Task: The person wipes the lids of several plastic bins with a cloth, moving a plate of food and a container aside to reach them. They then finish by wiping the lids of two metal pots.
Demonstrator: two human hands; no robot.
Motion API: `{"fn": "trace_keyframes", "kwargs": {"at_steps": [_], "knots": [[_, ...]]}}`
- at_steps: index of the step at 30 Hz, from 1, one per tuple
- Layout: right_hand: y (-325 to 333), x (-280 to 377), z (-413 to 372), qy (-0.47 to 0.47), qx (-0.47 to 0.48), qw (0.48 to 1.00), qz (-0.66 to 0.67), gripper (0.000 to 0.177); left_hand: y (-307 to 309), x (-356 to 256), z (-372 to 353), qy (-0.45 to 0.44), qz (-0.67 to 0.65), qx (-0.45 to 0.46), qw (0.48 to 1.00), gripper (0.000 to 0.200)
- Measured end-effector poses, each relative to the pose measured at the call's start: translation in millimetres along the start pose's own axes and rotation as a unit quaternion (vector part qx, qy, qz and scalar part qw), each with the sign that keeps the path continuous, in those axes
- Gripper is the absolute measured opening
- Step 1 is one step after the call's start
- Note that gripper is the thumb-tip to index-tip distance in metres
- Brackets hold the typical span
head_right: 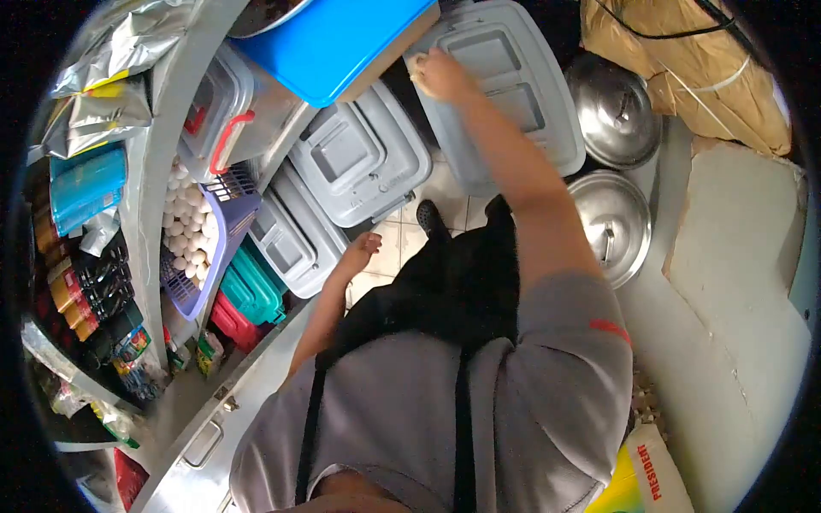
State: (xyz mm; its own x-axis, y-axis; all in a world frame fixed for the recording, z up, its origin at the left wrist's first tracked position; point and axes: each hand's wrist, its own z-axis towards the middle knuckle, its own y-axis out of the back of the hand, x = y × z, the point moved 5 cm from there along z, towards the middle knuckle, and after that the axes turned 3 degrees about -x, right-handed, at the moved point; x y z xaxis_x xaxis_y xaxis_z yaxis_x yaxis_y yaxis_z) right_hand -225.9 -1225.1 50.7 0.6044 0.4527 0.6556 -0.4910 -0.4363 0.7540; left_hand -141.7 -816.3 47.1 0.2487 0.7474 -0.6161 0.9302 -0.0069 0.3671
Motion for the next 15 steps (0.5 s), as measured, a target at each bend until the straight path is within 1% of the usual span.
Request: {"fn": "trace_keyframes", "kwargs": {"at_steps": [1, 2, 3, 5, 6, 7, 8, 9, 10, 11, 12, 13, 14, 15], "knots": [[-20.0, -17.4, -13.2, -0.111, -0.097, 0.988, 0.042, 0.027, 4.6, -5.5, -1.2, 0.005, 0.02, -0.013, 1.0, 0.029], [-30.0, -8.6, -37.7, -0.065, -0.088, 0.992, -0.064, 0.028, 5.6, -7.5, 3.3, 0.004, 0.02, -0.013, 1.0, 0.029], [-41.9, 5.4, -76.9, -0.019, -0.076, 0.983, -0.168, 0.03, 7.3, -7.6, 5.8, 0.007, -0.003, -0.009, 1.0, 0.03], [-64.6, 9.8, -144.4, 0.07, -0.179, 0.966, -0.171, 0.027, 12.8, -20.1, 4.9, -0.006, -0.03, 0.001, 1.0, 0.033], [-63.4, 16.0, -170.1, 0.111, -0.092, 0.958, -0.248, 0.028, 13.7, -21.9, 5.9, -0.004, -0.032, 0.006, 0.999, 0.033], [-59.8, 16.8, -198.4, 0.147, -0.001, 0.935, -0.322, 0.029, 13.8, -21.5, 8.2, -0.004, -0.015, 0.011, 1.0, 0.032], [-52.6, 5.4, -222.4, 0.142, -0.01, 0.965, -0.218, 0.028, 13.6, -22.3, 11.0, -0.008, 0.004, 0.018, 1.0, 0.031], [-43.1, -9.5, -244.2, 0.136, -0.027, 0.984, -0.112, 0.028, 12.3, -14.5, 14.4, -0.043, -0.009, 0.009, 0.999, 0.031], [-30.5, -26.9, -261.0, 0.057, 0.071, 0.984, -0.152, 0.021, 14.7, -18.3, 15.7, -0.052, -0.003, 0.016, 0.998, 0.031], [-13.1, -50.7, -275.6, -0.022, 0.166, 0.968, -0.186, 0.016, 19.6, -22.1, 15.8, -0.045, -0.005, 0.025, 0.999, 0.033], [-17.4, -120.0, -301.2, -0.17, 0.056, 0.981, 0.073, 0.02, 22.6, -24.1, 10.3, -0.033, -0.007, 0.034, 0.999, 0.035], [24.5, -145.3, -308.2, -0.234, -0.035, 0.965, -0.112, 0.025, 27.1, -32.5, 5.3, -0.023, 0.01, 0.019, 0.999, 0.035], [62.8, -173.5, -313.9, -0.238, -0.261, 0.935, -0.01, 0.024, 27.2, -35.0, 9.2, -0.03, 0.015, 0.026, 0.999, 0.035], [100.1, -165.3, -307.3, -0.227, -0.338, 0.908, -0.098, 0.024, 26.0, -29.5, 8.8, -0.017, 0.01, 0.048, 0.999, 0.034]]}}
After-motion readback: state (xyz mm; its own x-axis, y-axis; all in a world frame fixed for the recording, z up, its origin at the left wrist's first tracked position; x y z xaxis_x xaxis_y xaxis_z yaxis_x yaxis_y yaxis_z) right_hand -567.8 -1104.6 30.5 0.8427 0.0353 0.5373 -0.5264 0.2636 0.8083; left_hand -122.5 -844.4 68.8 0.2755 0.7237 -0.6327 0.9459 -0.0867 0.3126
